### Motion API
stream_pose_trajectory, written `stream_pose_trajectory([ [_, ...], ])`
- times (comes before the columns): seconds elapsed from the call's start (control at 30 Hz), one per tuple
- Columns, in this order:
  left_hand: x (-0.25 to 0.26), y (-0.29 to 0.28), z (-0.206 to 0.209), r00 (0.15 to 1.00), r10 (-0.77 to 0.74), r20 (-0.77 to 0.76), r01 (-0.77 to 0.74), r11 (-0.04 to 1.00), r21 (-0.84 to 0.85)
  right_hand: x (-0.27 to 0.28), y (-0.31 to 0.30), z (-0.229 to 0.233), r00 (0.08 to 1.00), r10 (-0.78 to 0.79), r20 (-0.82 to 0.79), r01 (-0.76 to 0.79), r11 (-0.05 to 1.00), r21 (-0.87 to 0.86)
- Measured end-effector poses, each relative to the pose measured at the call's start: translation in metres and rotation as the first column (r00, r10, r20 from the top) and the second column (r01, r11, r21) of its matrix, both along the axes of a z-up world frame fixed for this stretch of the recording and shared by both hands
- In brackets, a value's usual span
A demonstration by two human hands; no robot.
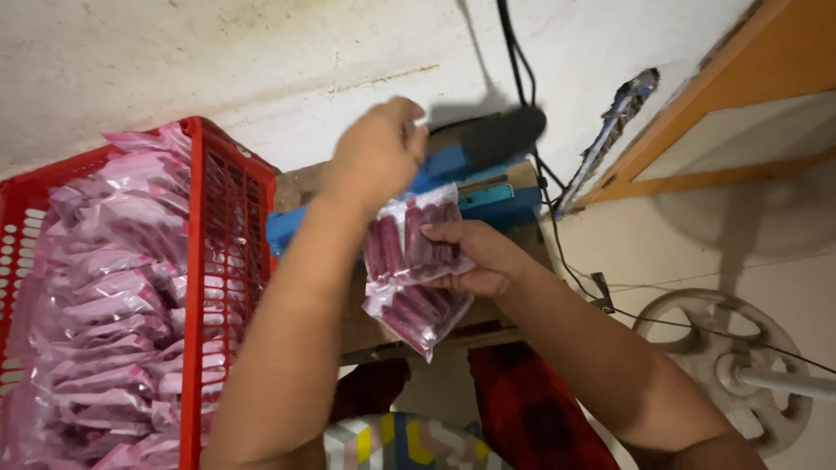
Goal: The person seals small pink plastic bags containing food sticks using a manual heat-sealing machine, taking them from a red basket and moving them to a blue bin after sealing.
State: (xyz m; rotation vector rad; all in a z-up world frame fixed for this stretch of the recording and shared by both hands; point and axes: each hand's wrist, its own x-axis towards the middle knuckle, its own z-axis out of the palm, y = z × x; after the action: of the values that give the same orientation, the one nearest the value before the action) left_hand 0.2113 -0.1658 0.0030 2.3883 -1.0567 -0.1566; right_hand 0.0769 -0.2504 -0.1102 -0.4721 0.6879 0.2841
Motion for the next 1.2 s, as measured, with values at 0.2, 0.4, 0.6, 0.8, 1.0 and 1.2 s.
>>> stream_pose_trajectory([
  [0.2,-0.003,-0.011,-0.025,0.997,-0.056,0.045,0.048,0.987,0.151,-0.004,0.002,0.013,0.999,0.004,-0.051,-0.006,0.999,-0.033],
  [0.4,-0.006,-0.011,-0.024,1.000,-0.006,-0.008,0.008,0.986,0.166,-0.006,0.004,0.015,0.999,-0.014,-0.051,0.013,1.000,-0.022],
  [0.6,0.000,-0.012,-0.031,1.000,0.024,-0.002,-0.023,0.990,0.139,-0.004,0.000,0.006,0.999,-0.039,0.013,0.039,0.999,0.011],
  [0.8,0.006,0.001,-0.035,0.997,0.009,0.076,0.006,0.981,-0.192,-0.002,-0.003,0.005,0.999,-0.004,0.036,0.002,0.999,0.048],
  [1.0,0.014,0.058,0.018,0.895,0.078,0.438,0.228,0.765,-0.602,-0.005,-0.004,0.012,0.982,0.085,0.171,-0.086,0.996,-0.002],
  [1.2,0.032,0.198,0.064,0.888,0.260,0.379,0.030,0.790,-0.613,-0.011,0.020,0.042,1.000,0.016,-0.010,-0.018,0.976,-0.216],
])
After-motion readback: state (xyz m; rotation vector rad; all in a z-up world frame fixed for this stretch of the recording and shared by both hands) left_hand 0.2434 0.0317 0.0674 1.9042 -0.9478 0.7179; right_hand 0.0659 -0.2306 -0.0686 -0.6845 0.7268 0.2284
